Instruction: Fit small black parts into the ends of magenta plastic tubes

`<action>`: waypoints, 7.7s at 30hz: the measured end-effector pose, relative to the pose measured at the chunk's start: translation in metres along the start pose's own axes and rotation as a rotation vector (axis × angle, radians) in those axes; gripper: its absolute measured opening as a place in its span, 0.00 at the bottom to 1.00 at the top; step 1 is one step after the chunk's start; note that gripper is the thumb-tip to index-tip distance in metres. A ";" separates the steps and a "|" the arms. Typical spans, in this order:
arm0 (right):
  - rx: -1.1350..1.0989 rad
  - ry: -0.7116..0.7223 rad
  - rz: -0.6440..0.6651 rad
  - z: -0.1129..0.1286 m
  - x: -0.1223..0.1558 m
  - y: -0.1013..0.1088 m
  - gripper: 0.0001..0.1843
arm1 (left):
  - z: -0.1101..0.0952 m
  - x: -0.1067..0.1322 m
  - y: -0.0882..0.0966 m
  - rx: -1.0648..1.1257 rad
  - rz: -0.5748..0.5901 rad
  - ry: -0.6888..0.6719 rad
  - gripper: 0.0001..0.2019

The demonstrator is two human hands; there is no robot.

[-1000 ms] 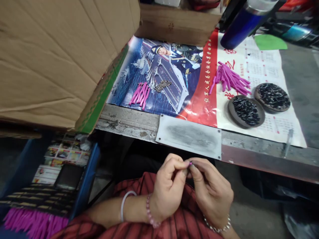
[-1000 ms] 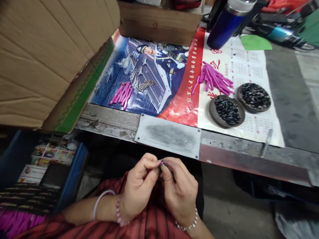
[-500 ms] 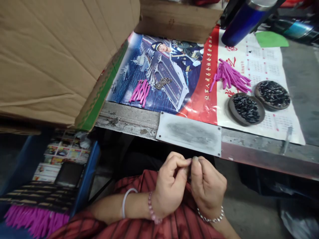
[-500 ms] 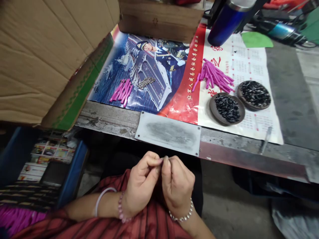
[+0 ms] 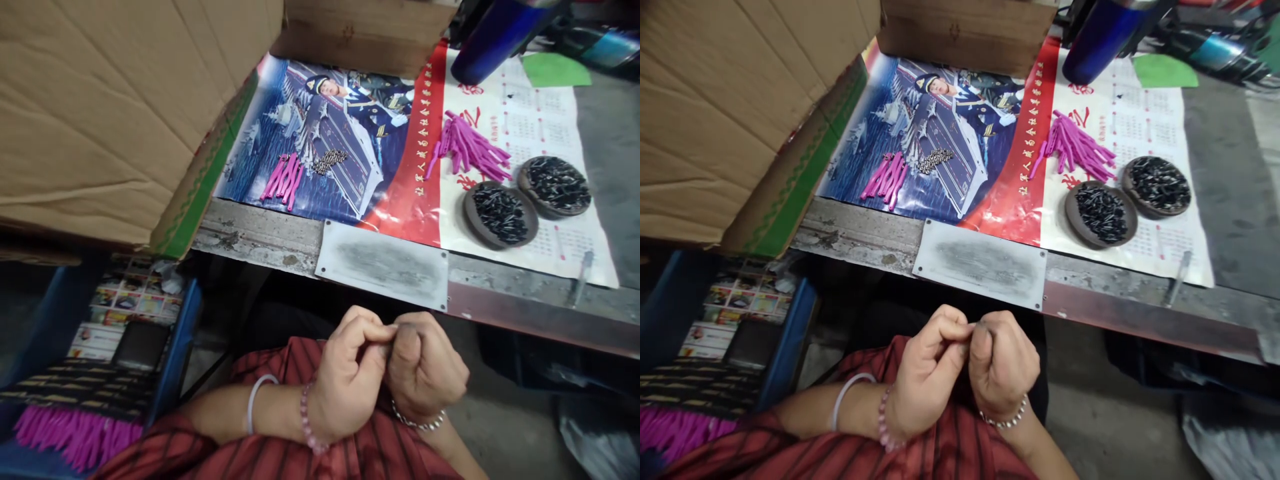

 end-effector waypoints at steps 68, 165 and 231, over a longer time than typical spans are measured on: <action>-0.196 -0.090 0.033 -0.002 0.010 0.017 0.07 | 0.000 0.002 -0.004 0.354 -0.061 0.558 0.15; -0.095 -0.148 -0.015 -0.008 0.013 0.007 0.15 | -0.008 0.002 -0.003 0.004 0.003 0.023 0.06; -0.745 -0.360 0.181 -0.013 -0.007 -0.009 0.27 | -0.001 0.000 0.000 0.016 0.036 0.184 0.05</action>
Point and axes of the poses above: each hand's wrist, its own x-axis away from the middle knuckle, its own y-axis out of the back of the hand, z = x × y, the point moved 2 cm from there along -x, towards the middle knuckle, and after that the axes turned 4 degrees about -x, right-handed, at the moved point
